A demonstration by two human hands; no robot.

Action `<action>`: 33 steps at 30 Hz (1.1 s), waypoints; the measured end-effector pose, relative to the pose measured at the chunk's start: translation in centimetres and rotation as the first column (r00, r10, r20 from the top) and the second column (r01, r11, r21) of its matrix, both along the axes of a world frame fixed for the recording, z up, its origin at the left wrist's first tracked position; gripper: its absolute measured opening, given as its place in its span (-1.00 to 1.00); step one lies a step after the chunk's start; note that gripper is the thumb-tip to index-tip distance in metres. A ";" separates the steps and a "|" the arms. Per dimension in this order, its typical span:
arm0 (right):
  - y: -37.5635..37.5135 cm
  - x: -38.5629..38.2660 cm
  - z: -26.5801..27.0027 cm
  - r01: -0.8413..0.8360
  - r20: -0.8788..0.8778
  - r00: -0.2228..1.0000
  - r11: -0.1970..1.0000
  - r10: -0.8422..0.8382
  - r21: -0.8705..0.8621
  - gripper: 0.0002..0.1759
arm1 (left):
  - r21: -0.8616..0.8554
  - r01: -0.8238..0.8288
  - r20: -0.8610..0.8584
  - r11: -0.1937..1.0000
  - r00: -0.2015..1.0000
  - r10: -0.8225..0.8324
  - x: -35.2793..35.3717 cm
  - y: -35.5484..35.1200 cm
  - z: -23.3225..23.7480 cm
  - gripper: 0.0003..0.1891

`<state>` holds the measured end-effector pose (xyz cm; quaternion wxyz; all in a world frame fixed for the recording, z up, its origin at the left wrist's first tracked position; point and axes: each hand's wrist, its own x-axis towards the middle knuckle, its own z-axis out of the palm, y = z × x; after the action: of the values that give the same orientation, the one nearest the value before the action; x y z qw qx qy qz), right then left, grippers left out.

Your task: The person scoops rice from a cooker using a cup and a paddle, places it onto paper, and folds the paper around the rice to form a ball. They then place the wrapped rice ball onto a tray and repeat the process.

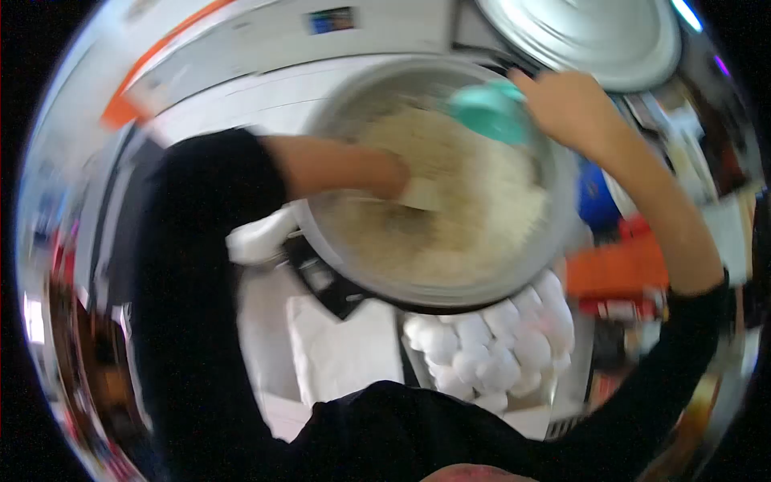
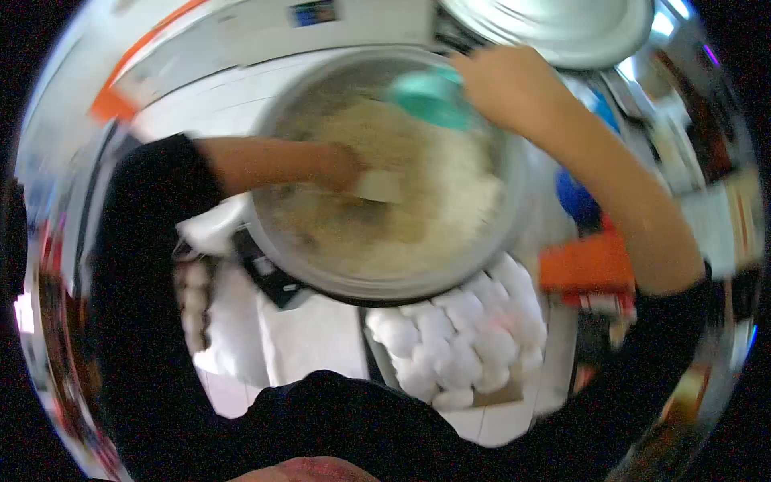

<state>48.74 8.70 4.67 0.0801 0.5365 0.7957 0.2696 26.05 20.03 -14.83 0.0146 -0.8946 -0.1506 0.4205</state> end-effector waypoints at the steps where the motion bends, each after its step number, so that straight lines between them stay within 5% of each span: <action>1: 1.4 -0.8 -1.0 -0.070 -0.030 0.997 0.997 0.071 0.027 -0.72 | 0.006 -0.048 0.060 0.999 0.997 0.047 -0.8 0.5 -1.0 -0.45; 4: 4.6 -3.5 -4.7 -0.210 -0.018 0.977 0.976 0.211 0.058 -0.87 | 0.157 -0.146 0.088 0.977 0.987 0.133 -0.1 0.9 -2.2 -0.51; 7: 11.7 -1.8 -12.6 -0.022 0.179 0.984 1.000 0.023 -0.008 -0.89 | 0.356 0.012 -0.080 0.934 0.997 0.018 2.9 2.1 -2.4 -0.56; 8: 10.7 -1.8 -12.3 -0.110 0.384 0.913 0.989 0.139 -0.096 -0.89 | 0.373 0.076 -0.117 0.925 0.992 -0.035 4.9 1.8 -2.5 -0.57; 9: 11.6 -0.4 -14.9 -0.012 0.256 0.966 0.997 0.033 -0.083 -0.86 | 0.379 0.095 -0.134 0.921 0.990 -0.047 5.9 1.5 -1.9 -0.58; 10: 13.3 0.4 -17.3 0.082 0.117 0.991 0.993 -0.072 -0.084 -0.82 | 0.350 0.017 -0.121 0.937 0.992 0.027 5.5 1.5 0.4 -0.60; 12: 10.6 -1.1 -16.2 -0.059 0.352 0.926 0.974 0.135 -0.220 -0.84 | 0.304 -0.085 -0.101 0.949 0.988 0.121 3.9 -1.0 6.7 -0.62; 13: 9.7 -1.9 -15.0 -0.077 0.364 0.918 0.971 0.156 -0.224 -0.84 | 0.282 -0.211 0.154 0.936 0.973 0.173 0.1 -4.4 11.8 -0.62; 15: 8.4 -3.7 -14.1 -0.036 0.336 0.926 0.926 0.172 -0.375 -0.86 | 0.101 -0.405 0.595 0.909 0.756 0.271 -6.8 -8.8 15.8 -0.61; 17: 7.2 -3.7 -14.2 -0.018 0.270 0.954 0.925 0.130 -0.380 -0.87 | -0.156 -0.476 0.871 0.865 0.346 0.348 -12.0 -12.6 16.8 -0.63; 20: 5.3 -5.0 -13.5 0.034 0.205 0.977 0.899 0.063 -0.436 -0.86 | -0.574 -0.402 0.817 0.713 -0.344 0.463 -19.1 -19.8 16.3 -0.71; 22: 3.2 -6.5 -12.6 0.076 0.222 0.974 0.872 0.039 -0.484 -0.84 | -0.602 -0.414 0.764 0.683 -0.547 0.342 -22.4 -23.2 13.5 -0.74; 26: 1.5 -8.9 -12.6 0.116 0.228 0.972 0.719 0.060 -0.685 -0.67 | -0.809 -0.184 0.496 0.559 -0.723 0.481 -26.8 -28.4 8.8 -0.68; 28: 1.0 -10.4 -12.1 -0.009 0.061 0.995 0.673 0.080 -0.739 -0.61 | -0.686 -0.396 0.614 0.611 -0.765 0.194 -27.3 -29.9 6.1 -0.75; 29: 0.6 -10.8 -11.9 0.049 0.132 0.988 0.669 0.074 -0.742 -0.59 | -0.832 -0.293 0.500 0.471 -0.765 0.406 -28.3 -30.8 6.8 -0.75; 30: -0.7 -12.1 -9.7 -0.113 -0.017 0.988 0.645 0.153 -0.756 -0.62 | -0.882 -0.245 0.407 0.402 -0.826 0.389 -28.2 -31.6 7.5 -0.74; 31: -1.0 -11.7 -9.8 -0.015 0.073 0.993 0.698 0.096 -0.716 -0.67 | -0.912 -0.197 0.361 0.360 -0.802 0.475 -28.9 -31.6 7.1 -0.73; 32: -1.4 -9.9 -10.3 -0.211 -0.114 0.977 0.752 0.180 -0.625 -0.70 | -0.929 -0.187 0.315 0.318 -0.851 0.419 -28.3 -31.7 7.8 -0.73; 33: -2.9 -10.4 -8.5 -0.202 -0.132 0.979 0.781 0.153 -0.591 -0.64 | -0.947 -0.136 0.253 0.292 -0.873 0.416 -27.7 -31.5 8.6 -0.75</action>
<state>38.32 5.76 -3.81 0.1900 0.4158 0.8893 -0.0114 -1.65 -11.49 -6.27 -0.4411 -0.4459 -0.5341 -0.5669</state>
